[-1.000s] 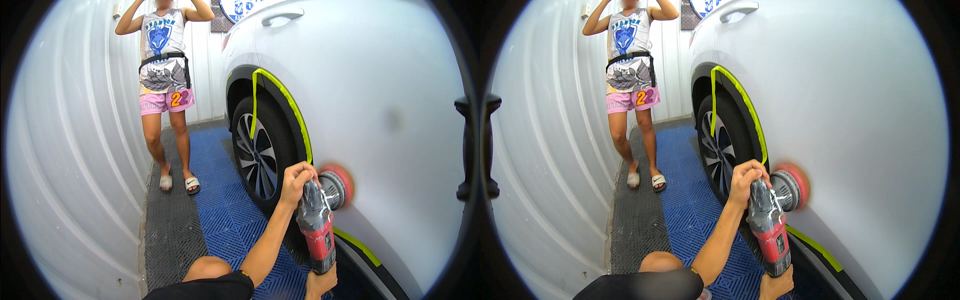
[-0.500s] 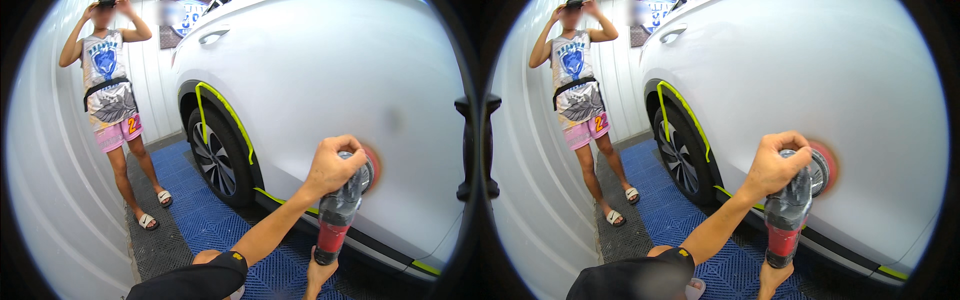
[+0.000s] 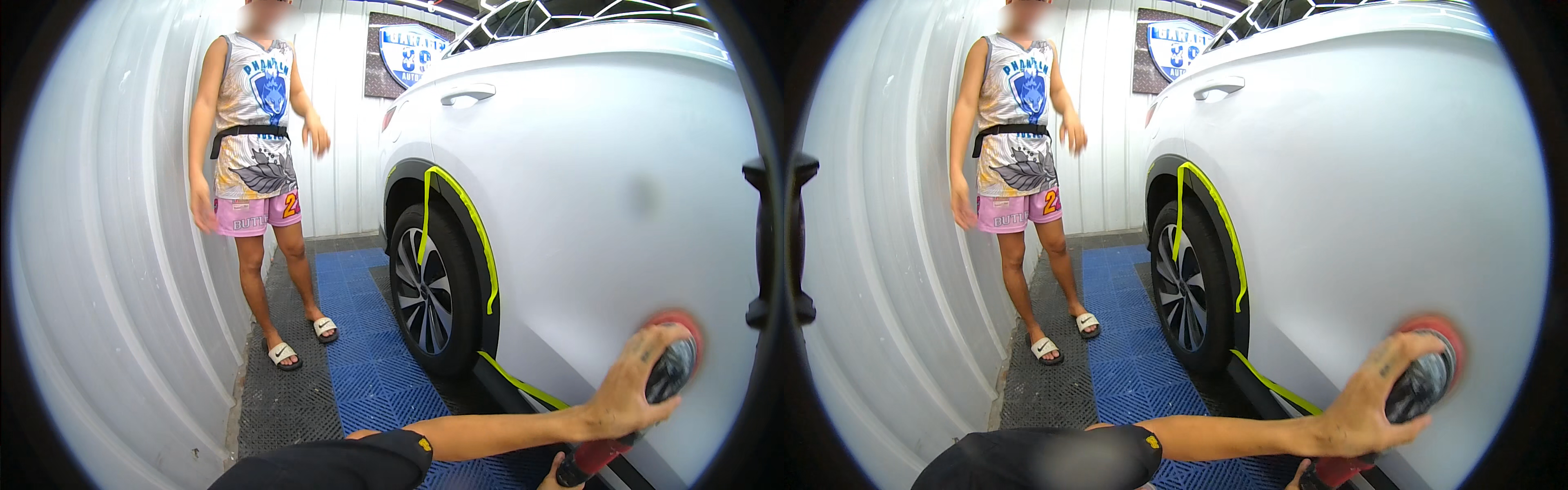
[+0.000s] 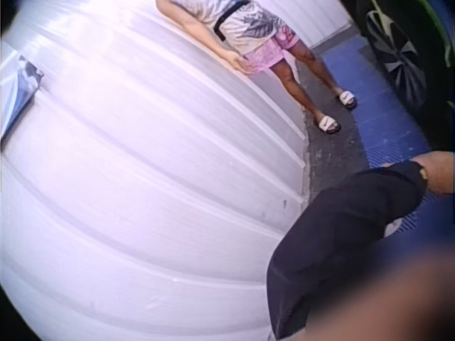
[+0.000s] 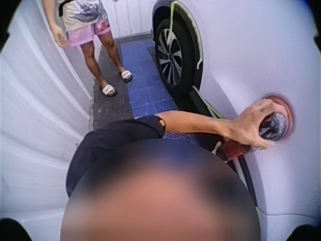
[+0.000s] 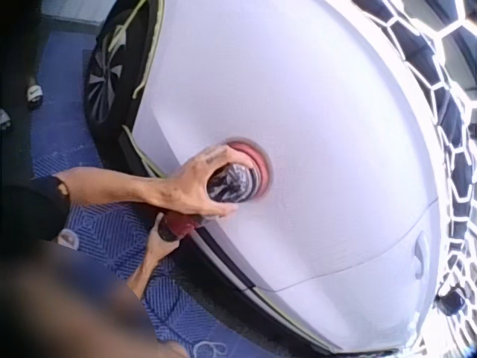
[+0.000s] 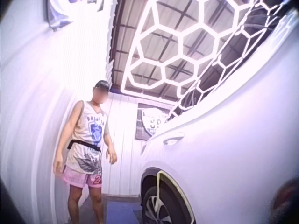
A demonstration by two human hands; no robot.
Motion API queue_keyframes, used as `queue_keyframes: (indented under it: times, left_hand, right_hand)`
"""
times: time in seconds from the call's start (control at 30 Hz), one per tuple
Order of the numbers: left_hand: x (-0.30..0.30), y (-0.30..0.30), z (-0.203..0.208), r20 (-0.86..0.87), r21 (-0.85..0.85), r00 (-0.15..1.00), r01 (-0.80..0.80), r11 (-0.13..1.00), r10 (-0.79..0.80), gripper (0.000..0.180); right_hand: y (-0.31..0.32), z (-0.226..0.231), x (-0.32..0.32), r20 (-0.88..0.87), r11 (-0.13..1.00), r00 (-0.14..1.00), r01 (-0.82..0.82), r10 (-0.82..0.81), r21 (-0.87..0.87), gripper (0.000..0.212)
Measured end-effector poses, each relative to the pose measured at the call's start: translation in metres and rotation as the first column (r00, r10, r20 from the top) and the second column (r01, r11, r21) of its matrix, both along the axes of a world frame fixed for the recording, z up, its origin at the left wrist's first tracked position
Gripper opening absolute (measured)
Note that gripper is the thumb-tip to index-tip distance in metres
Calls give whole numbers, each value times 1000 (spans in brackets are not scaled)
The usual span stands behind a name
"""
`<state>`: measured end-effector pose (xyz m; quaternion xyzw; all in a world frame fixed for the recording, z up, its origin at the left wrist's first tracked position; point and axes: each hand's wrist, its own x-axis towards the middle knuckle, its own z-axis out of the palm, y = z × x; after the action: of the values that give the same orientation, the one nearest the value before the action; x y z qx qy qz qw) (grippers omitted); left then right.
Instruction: The person uses a red and gray electric polisher with a red pad to polish the side of a white car. They work along the rear quarter panel, door, and front fender, moving the tool in smooth strokes and kneeling to reach lower areas.
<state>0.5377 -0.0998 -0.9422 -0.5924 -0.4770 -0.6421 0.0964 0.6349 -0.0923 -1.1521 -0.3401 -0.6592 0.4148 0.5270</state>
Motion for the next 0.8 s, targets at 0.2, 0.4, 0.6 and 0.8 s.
queue_keyframes:
  times: [0.2,0.4,0.6,0.8]
  left_hand:
    - [-103,-49,14,247,155,969,-23,988,-16,75]
    - [-206,-87,61,487,278,870,-232,932,71,68]
    - [-210,-93,128,454,389,873,-14,921,-179,65]
    - [-124,-52,109,332,352,941,-55,934,-70,63]
  right_hand:
    - [-11,42,-31,264,983,964,-70,23,171,28]
    - [2,100,-103,368,924,924,-229,107,306,54]
    - [6,140,-85,232,792,968,-217,98,571,59]
    - [28,103,-27,220,811,975,-147,23,566,66]
